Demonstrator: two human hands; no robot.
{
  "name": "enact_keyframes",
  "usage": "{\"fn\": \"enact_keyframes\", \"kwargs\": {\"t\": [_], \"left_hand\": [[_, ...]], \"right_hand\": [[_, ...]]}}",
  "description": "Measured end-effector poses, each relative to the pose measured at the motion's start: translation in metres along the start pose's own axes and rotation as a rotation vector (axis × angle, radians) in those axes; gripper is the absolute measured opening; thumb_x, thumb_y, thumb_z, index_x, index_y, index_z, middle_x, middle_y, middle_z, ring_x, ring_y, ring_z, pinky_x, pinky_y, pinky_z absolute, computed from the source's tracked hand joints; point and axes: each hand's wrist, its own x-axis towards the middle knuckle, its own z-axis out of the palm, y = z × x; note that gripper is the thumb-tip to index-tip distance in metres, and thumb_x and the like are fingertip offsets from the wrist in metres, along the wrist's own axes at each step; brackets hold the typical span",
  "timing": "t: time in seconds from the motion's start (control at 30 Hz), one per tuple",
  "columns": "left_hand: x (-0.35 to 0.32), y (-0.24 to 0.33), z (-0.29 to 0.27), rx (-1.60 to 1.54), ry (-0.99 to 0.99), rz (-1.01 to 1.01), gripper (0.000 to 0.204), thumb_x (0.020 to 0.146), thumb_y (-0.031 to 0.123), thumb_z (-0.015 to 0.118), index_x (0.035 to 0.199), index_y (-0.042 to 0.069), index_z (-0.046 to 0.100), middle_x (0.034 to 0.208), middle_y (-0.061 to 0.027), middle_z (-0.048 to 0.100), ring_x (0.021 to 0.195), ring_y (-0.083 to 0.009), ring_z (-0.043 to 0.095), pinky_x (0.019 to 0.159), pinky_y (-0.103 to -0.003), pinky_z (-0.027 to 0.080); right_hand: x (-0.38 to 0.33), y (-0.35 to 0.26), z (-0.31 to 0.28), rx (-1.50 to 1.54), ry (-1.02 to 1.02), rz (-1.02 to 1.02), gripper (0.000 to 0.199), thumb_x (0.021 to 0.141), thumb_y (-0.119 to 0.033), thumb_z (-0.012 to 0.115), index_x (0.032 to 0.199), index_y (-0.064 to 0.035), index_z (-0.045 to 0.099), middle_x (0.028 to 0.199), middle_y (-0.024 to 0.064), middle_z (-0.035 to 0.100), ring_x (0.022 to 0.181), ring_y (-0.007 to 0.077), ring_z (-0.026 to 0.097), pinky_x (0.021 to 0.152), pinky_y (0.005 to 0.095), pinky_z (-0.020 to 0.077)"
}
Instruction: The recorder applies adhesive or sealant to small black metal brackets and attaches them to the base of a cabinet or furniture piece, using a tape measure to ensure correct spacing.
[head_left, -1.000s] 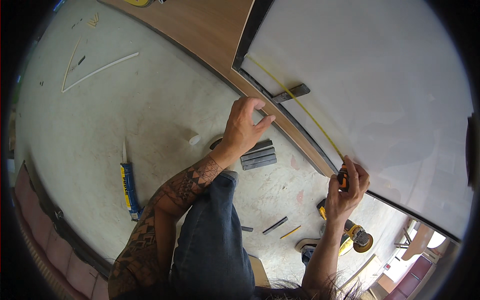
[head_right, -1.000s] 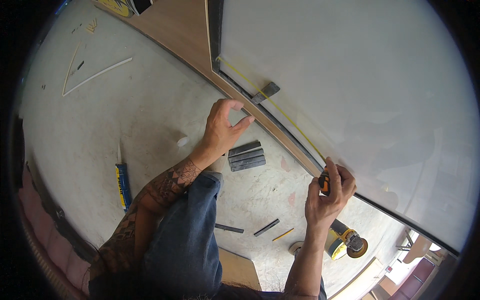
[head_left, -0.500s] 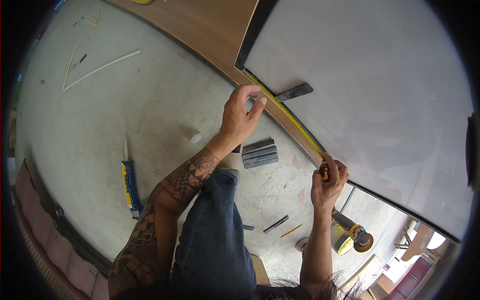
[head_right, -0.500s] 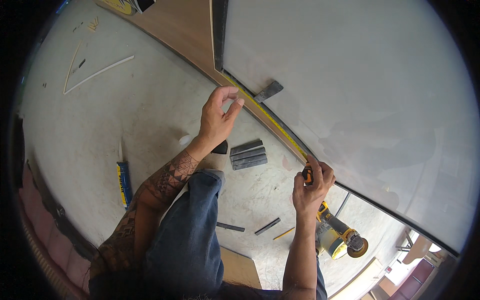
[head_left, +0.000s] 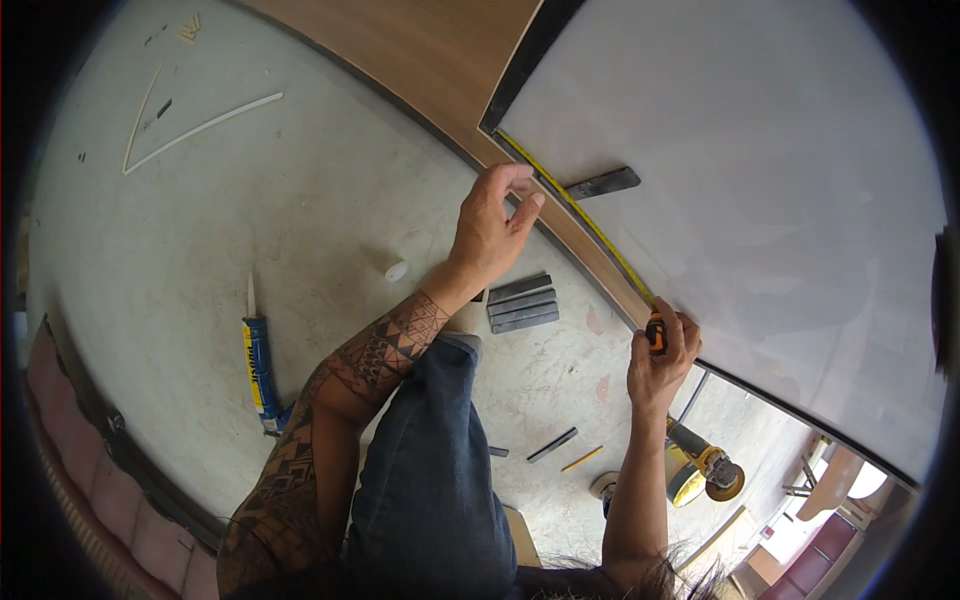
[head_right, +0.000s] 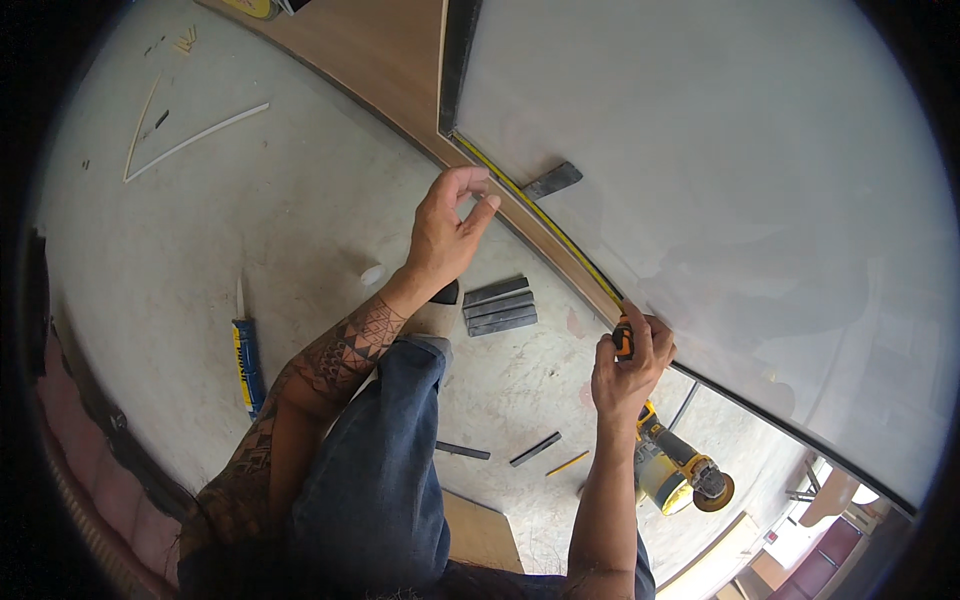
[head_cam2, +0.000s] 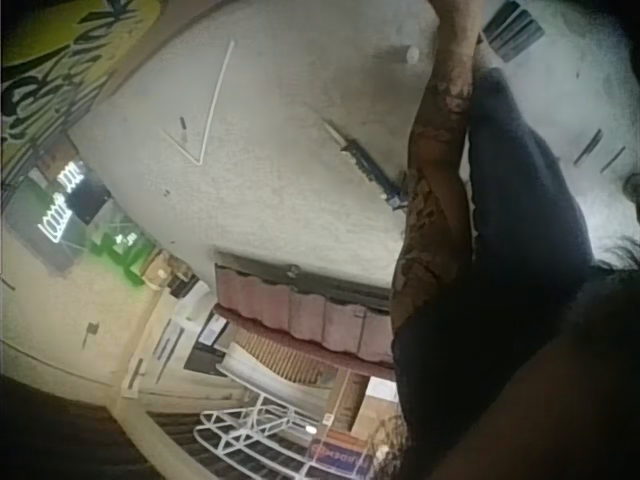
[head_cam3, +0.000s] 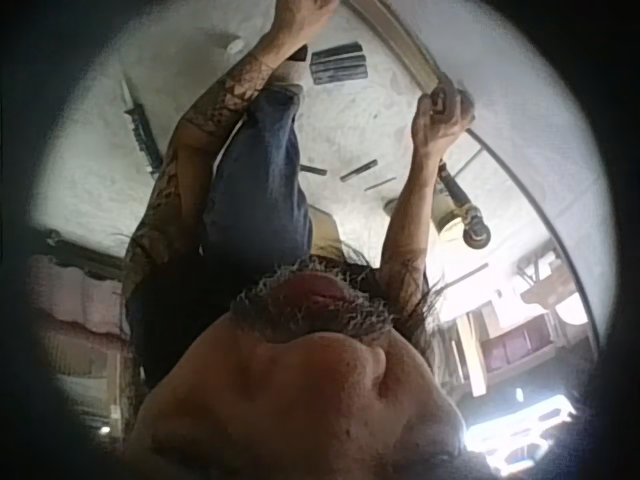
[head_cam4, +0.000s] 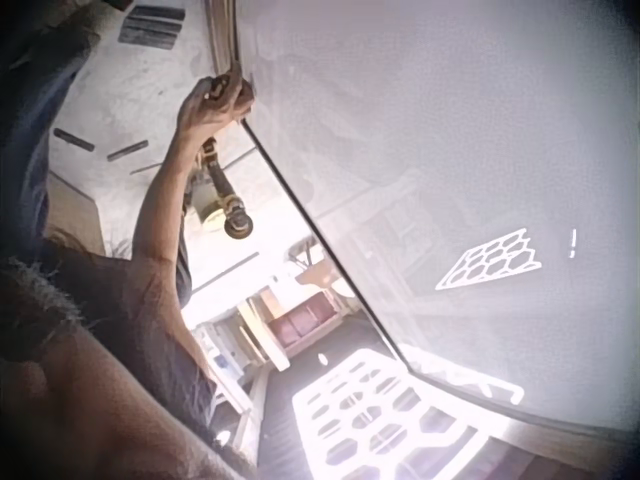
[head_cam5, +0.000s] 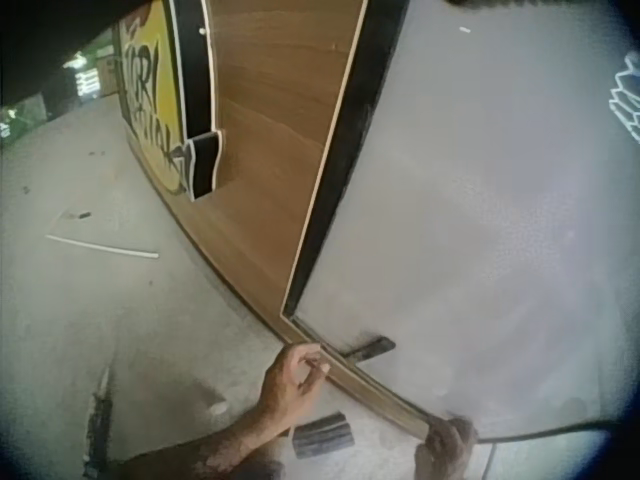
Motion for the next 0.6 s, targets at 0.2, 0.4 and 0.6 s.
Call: {"fn": "enact_keyframes", "kwargs": {"t": [0.2,0.4,0.6], "left_hand": [[-0.004,-0.013,0.013,0.036,0.013,0.096,0.034,0.092,0.014,0.084,0.116,0.003,0.063,0.109,-0.0111,0.069,0.104,-0.026,0.069,0.093,-0.039,0.056],[-0.005,-0.015,0.026,0.059,0.063,0.139,0.034,0.089,0.02,0.087,0.109,0.006,0.063,0.105,-0.0096,0.069,0.102,-0.0287,0.066,0.091,-0.042,0.054],[-0.001,-0.007,0.034,0.066,0.045,0.134,0.033,0.09,0.023,0.087,0.107,0.008,0.064,0.104,-0.0082,0.068,0.104,-0.0292,0.063,0.094,-0.043,0.051]], "right_hand": [[0.001,0.001,0.001,-0.011,0.004,0.003,0.053,0.075,-0.002,0.065,0.127,-0.0105,0.075,0.11,0.0118,0.06,0.108,0.0302,0.057,0.102,0.0451,0.0446],[0.0,-0.002,0.002,-0.015,-0.02,0.043,0.052,0.077,-0.003,0.066,0.128,-0.011,0.075,0.11,0.0118,0.06,0.109,0.0303,0.057,0.101,0.0462,0.046],[0.004,-0.003,-0.004,-0.014,-0.009,0.077,0.052,0.078,-0.002,0.066,0.128,-0.0115,0.076,0.111,0.0111,0.06,0.11,0.0301,0.056,0.101,0.0458,0.047]]}}
